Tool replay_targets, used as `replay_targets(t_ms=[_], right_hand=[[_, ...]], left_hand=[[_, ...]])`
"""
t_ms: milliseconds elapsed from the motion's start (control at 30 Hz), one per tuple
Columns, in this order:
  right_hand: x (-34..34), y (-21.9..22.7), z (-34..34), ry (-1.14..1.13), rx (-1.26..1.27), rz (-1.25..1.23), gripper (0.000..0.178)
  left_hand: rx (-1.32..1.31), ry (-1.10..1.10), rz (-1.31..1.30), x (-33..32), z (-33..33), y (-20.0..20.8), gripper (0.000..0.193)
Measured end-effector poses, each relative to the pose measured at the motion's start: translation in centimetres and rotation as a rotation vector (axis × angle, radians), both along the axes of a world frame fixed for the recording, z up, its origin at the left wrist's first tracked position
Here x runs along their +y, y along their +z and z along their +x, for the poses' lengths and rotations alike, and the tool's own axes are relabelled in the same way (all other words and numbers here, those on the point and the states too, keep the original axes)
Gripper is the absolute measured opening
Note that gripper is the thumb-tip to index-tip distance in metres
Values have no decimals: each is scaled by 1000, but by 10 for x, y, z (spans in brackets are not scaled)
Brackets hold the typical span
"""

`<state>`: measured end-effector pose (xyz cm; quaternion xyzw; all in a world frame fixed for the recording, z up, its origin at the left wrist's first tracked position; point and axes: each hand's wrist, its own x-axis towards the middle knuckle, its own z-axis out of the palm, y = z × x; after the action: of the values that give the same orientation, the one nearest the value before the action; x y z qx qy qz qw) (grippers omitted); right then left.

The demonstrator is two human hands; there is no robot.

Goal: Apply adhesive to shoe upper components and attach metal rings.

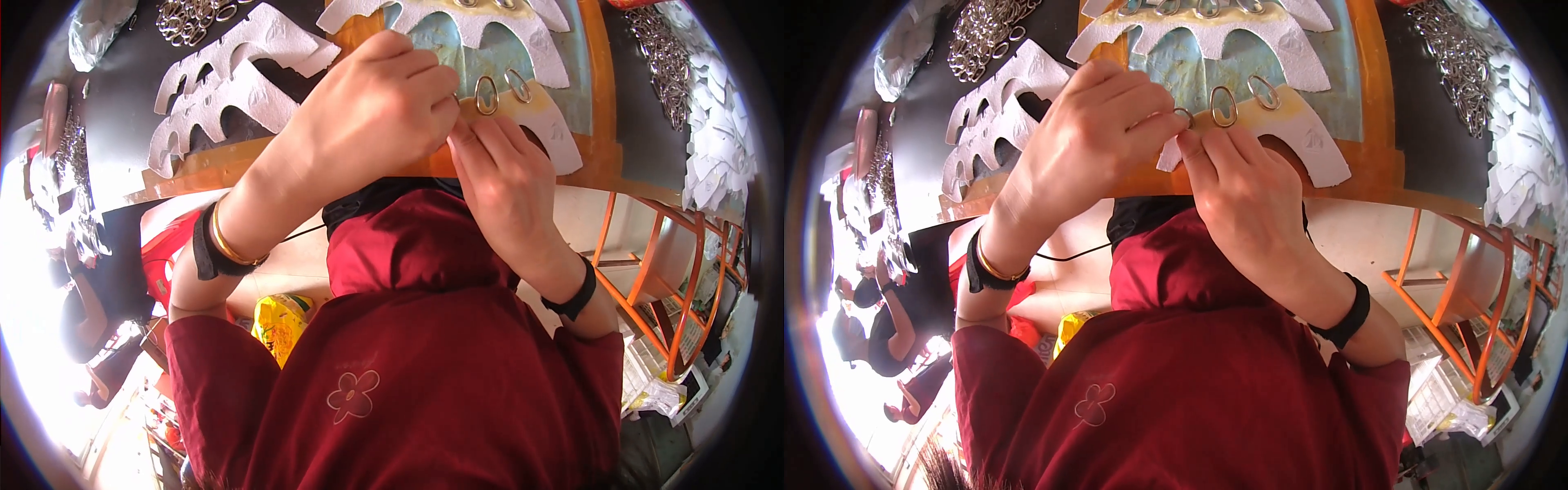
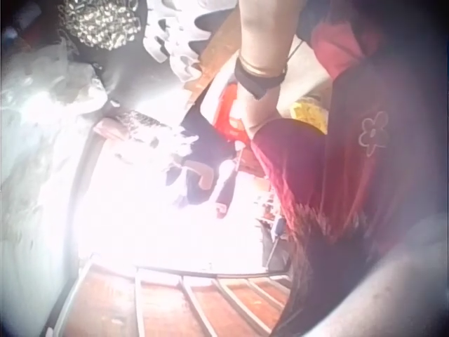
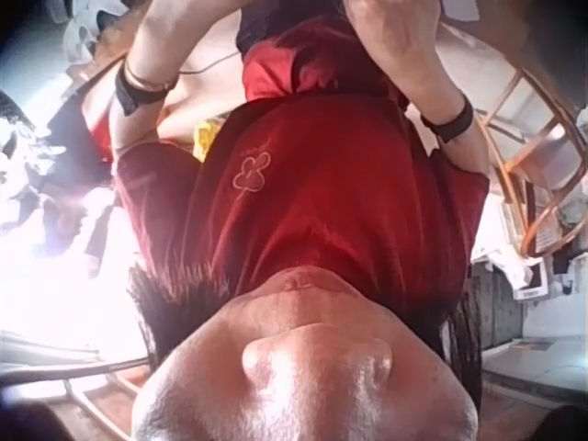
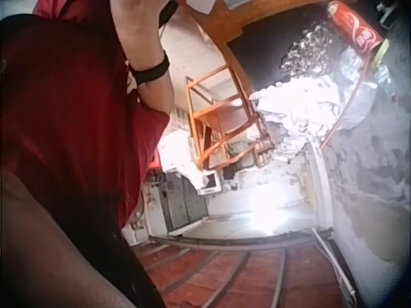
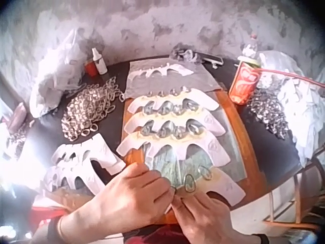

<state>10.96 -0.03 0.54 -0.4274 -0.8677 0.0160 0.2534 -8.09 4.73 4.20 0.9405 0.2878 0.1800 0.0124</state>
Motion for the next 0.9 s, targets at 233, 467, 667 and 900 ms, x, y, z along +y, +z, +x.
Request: replay_targets(t_ms=[233, 467, 667, 900], right_hand=[[-3, 4, -1, -59, 45, -82, 24], [-4, 11, 0, -80, -32, -128, 25], [-2, 11, 0, -75, 58, -132, 28], [5, 13, 4, -67, 148, -206, 17]], left_hand=[[-19, -116, 149, -5, -12, -10, 25], [-48, -48, 263, 1, -19, -17, 15], [35, -60, 184, 2, -24, -14, 29], [39, 26, 105, -7, -15, -15, 32]])
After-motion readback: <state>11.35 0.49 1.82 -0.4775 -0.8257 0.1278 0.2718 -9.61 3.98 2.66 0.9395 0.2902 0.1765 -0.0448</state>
